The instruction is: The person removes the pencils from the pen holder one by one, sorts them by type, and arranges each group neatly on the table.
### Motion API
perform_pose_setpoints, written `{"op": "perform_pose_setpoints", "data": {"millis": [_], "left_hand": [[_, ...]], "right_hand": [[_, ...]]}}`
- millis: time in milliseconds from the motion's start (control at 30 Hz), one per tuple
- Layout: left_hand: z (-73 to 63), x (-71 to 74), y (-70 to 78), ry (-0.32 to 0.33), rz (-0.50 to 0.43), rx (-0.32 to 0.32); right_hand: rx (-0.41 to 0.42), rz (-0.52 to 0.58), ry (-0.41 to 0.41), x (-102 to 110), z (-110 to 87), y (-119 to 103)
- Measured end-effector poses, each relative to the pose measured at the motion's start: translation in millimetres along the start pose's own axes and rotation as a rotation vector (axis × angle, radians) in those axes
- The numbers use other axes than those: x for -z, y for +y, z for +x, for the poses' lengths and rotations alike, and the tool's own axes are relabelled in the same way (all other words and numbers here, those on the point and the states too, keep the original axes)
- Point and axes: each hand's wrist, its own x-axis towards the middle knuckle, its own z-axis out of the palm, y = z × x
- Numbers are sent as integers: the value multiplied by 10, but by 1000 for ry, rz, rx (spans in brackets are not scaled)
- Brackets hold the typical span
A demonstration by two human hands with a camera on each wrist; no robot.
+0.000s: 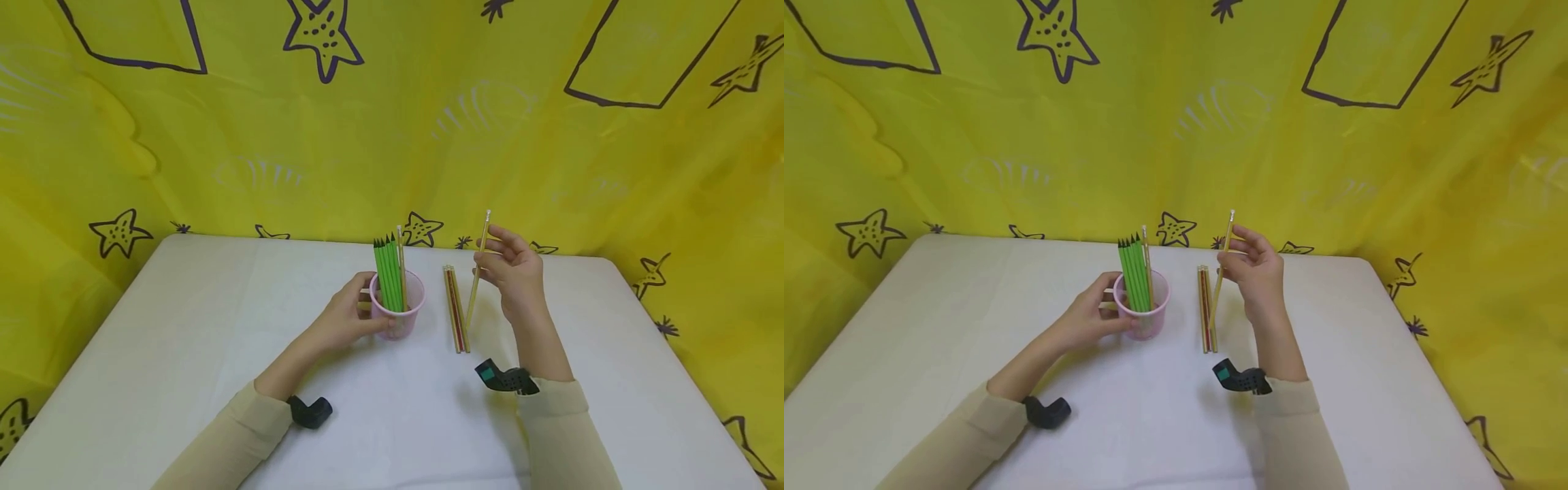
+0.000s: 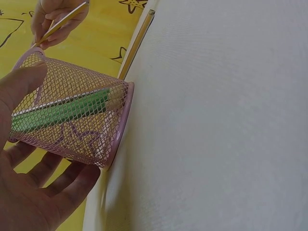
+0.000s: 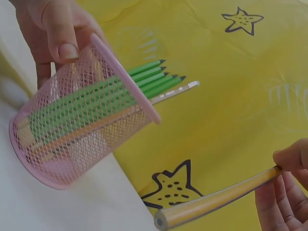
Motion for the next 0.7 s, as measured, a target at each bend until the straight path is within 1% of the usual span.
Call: {"op": "perform_pose_setpoints", "data": {"millis": [100, 267, 533, 700], "left_hand": [[8, 4, 11, 0, 0, -5], [1, -3, 15, -4, -1, 5], [9, -6, 1, -5, -5, 0], [-1, -5, -13, 2, -3, 4]], "right_hand": [[-14, -44, 8, 34, 22, 0], [-41, -165, 9, 98, 36, 31], [-50, -325, 9, 161, 71, 104], [-66, -392, 0, 179, 85, 160]]}}
